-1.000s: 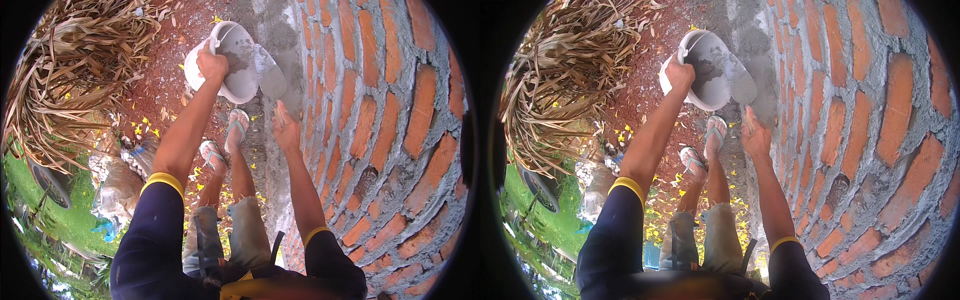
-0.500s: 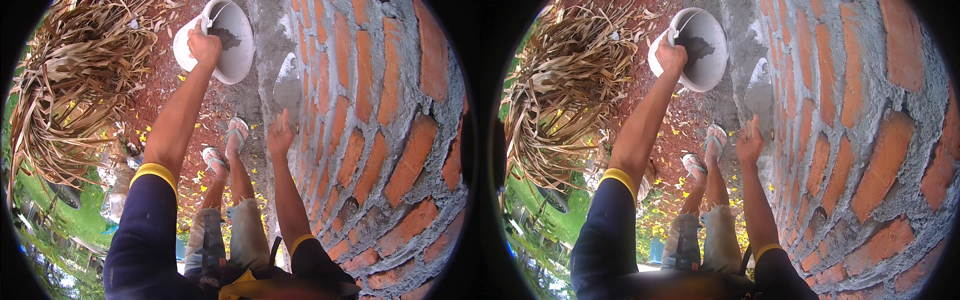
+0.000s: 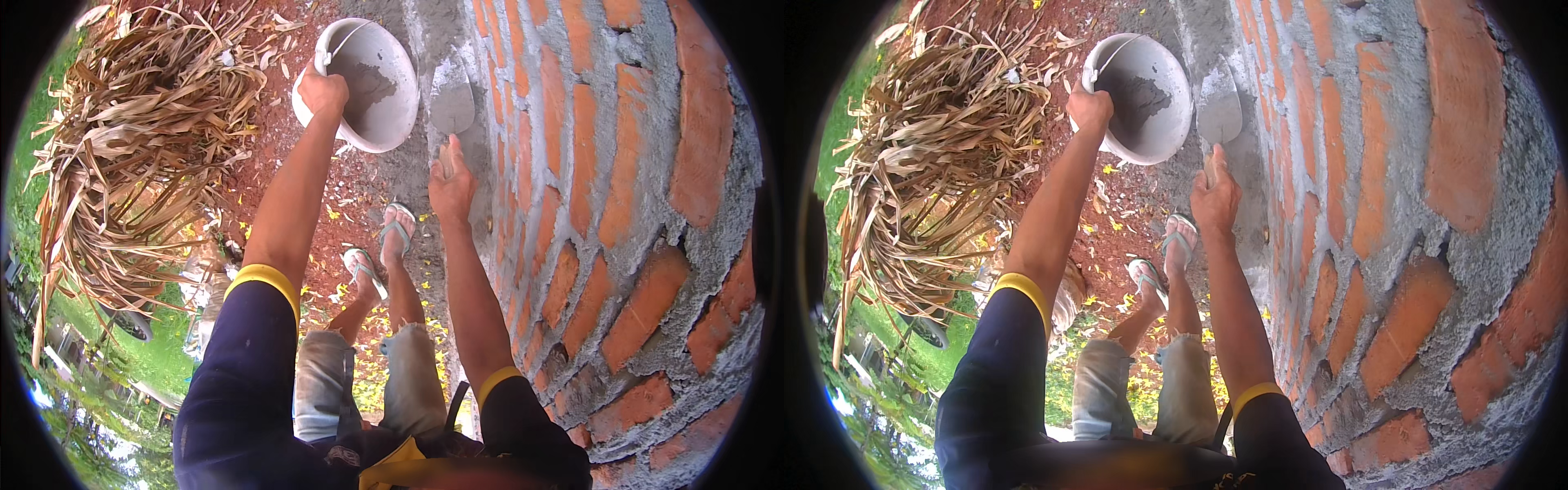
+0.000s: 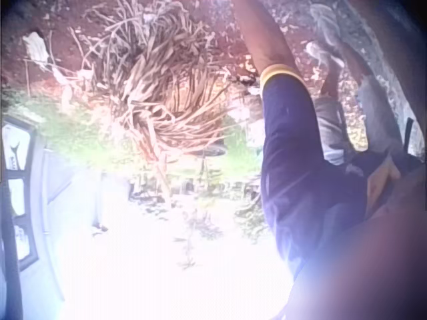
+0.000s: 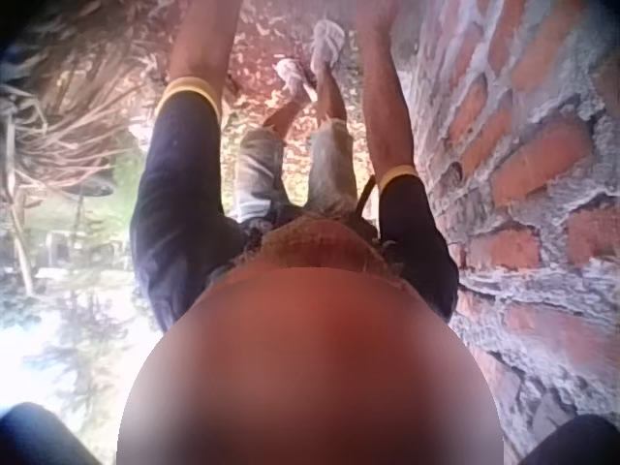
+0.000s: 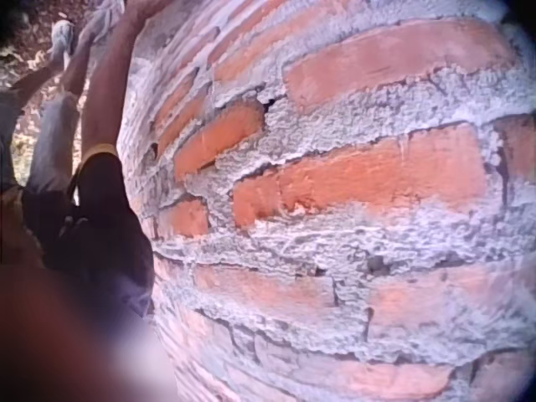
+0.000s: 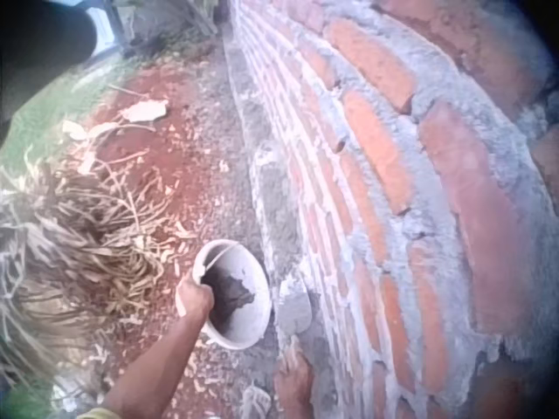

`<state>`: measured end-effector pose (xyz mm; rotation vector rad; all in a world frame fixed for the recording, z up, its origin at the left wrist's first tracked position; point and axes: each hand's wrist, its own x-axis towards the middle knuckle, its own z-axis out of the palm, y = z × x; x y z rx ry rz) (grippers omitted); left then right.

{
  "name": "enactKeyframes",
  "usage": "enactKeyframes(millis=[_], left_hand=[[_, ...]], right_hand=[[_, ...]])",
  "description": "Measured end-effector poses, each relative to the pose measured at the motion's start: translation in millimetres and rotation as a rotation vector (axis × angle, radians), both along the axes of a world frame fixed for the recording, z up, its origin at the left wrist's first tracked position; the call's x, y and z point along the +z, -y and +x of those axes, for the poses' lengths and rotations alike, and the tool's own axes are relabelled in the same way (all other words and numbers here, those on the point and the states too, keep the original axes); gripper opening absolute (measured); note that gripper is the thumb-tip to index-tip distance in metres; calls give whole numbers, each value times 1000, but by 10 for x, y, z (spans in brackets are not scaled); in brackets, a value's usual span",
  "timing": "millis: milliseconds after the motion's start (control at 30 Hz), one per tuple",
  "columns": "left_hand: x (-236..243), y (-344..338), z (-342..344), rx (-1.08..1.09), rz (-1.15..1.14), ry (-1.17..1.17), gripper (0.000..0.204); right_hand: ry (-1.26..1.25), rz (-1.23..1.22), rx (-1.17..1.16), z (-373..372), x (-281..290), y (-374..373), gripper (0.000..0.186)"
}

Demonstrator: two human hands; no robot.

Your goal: The person scoops cement from a white bucket with a trowel and applies it to the gaps between bricks on a curved brick wall. The person repeatedly scoops and spreads cement along the wall surface.

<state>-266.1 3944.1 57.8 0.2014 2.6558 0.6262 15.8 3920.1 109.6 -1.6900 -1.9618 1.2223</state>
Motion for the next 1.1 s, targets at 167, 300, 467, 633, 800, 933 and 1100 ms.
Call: enactKeyframes(millis=[167, 300, 467, 633, 800, 933, 1100], left_hand=[[22, -38, -74, -36, 10, -34, 51], [-8, -79, -96, -44, -13, -36, 49], [-57, -95, -136, -63, 13, -49, 40], [-47, -111, -229, -164, 12, -63, 33], [-45, -80, -197, -188, 2, -56, 36], [-29, -70, -184, -166, 2, -61, 36], [-65, -78, -215, -218, -68, -82, 39]], right_hand=[[54, -118, -157, 639, 320, 573, 55], [84, -333, -293, 1042, 430, 1246, 55], [-99, -461, -195, 702, -135, 976, 55], [-262, -505, -445, 787, -137, 938, 56], [-128, -559, -379, 1070, -107, 1281, 52], [-423, -532, -448, 1249, -214, 1258, 42], [336, -171, -182, 1465, 430, 1784, 38]])
